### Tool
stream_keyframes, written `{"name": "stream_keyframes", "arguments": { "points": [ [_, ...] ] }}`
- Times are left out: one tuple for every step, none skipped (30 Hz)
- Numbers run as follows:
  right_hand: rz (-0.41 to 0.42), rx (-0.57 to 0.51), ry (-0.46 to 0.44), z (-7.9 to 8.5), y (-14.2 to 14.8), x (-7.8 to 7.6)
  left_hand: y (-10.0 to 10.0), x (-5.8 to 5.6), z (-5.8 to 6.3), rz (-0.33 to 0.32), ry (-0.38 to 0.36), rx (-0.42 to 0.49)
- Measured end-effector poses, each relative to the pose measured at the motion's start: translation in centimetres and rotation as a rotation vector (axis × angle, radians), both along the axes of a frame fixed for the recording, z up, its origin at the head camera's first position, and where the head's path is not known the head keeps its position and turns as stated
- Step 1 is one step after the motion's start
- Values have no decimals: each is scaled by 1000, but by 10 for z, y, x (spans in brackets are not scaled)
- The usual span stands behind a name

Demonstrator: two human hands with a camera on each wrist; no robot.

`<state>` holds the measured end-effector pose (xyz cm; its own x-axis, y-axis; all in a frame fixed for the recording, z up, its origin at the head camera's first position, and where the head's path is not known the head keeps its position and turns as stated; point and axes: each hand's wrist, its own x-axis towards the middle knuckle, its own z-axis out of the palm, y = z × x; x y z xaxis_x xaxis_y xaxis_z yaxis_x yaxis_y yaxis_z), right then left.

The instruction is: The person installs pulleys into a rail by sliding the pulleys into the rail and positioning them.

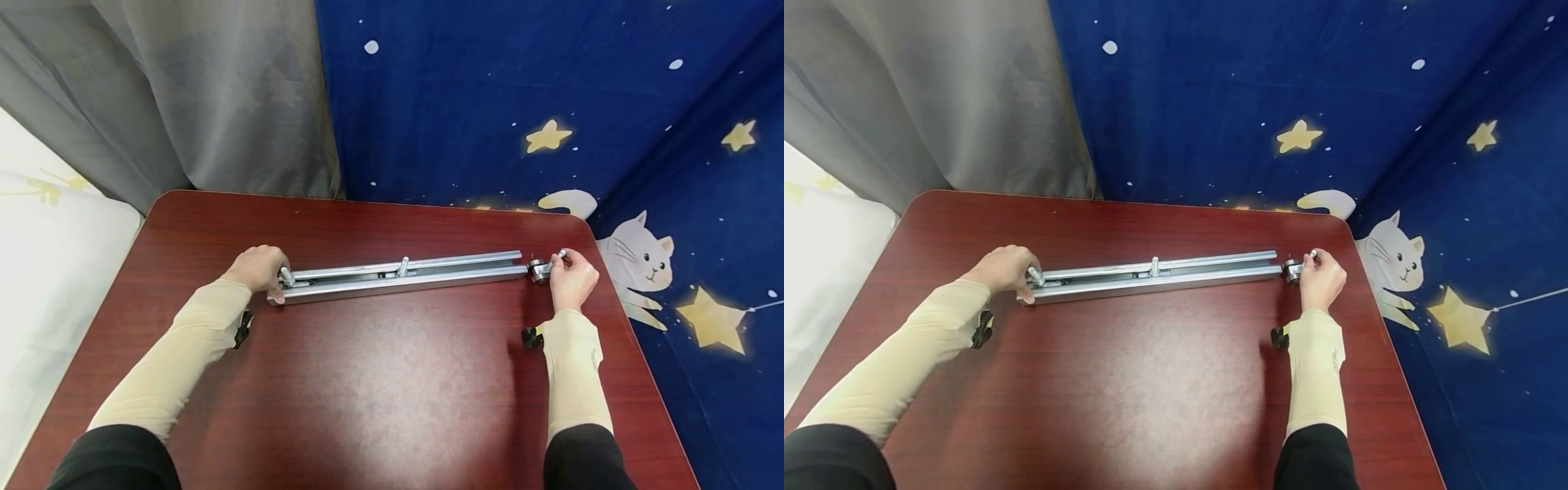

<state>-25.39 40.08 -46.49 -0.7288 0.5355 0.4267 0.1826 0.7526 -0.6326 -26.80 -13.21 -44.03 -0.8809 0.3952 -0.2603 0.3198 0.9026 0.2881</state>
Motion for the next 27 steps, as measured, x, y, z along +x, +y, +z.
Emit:
{"name": "stream_keyframes", "arguments": {
  "points": [
    [4,-1,-3,0,-1,-2,0,0,0,1,-1,-2],
    [8,-3,-4,1,-1,-3,0,0,0,1,-3,-3],
    [12,-4,-4,1,-2,-5,0,0,-1,1,-3,-4],
    [14,-6,-5,1,-3,-6,0,0,-1,1,-4,-3],
    [17,-7,-5,2,-4,-8,-1,1,-1,1,-5,-2],
    [21,-8,-3,2,-4,-10,-1,1,-1,1,-5,-2],
    [26,-10,-1,2,-5,-12,-1,1,-1,1,-5,-3],
    [30,-6,-1,2,-5,-13,-1,1,-1,2,-6,-3],
    [30,-2,-2,2,-6,-15,-1,1,-1,3,-7,-3],
    [31,-3,-3,2,-6,-17,-1,1,-1,3,-8,-3],
    [34,-1,-2,2,-7,-18,-2,2,0,3,-9,-4],
    [35,0,-3,1,-7,-19,-2,2,0,3,-9,-4],
    [35,0,-4,1,-8,-20,-2,2,0,2,-10,-4],
    [35,2,-4,1,-8,-21,-2,1,0,1,-10,-3],
    [32,1,-7,1,-9,-21,-2,1,0,-1,-8,-2],
    [34,-1,-7,1,-10,-21,-1,1,-1,-3,-7,-2],
    [35,0,-10,1,-10,-22,-1,1,-1,-4,-4,-1],
    [35,-1,-15,0,-10,-22,-1,1,-1,-5,0,-2],
    [37,-3,-20,0,-11,-22,-1,0,-1,-6,1,-1],
    [38,-5,-24,-1,-11,-23,-1,0,-2,-6,4,-2],
    [40,-7,-30,-2,-11,-23,-1,0,-2,-5,7,-2],
    [45,-9,-33,-2,-11,-23,-1,0,-2,-6,8,-3],
    [49,-7,-38,-3,-12,-23,-1,0,-2,-5,9,-4],
    [53,-7,-43,-4,-12,-24,-1,-1,-1,-5,10,-4],
    [58,-6,-46,-4,-12,-24,-1,-1,-1,-6,10,-4],
    [62,-4,-51,-5,-12,-24,-1,-1,-1,-9,12,-5],
    [65,-1,-57,-5,-12,-24,0,-2,-1,-11,13,-5]
  ]
}}
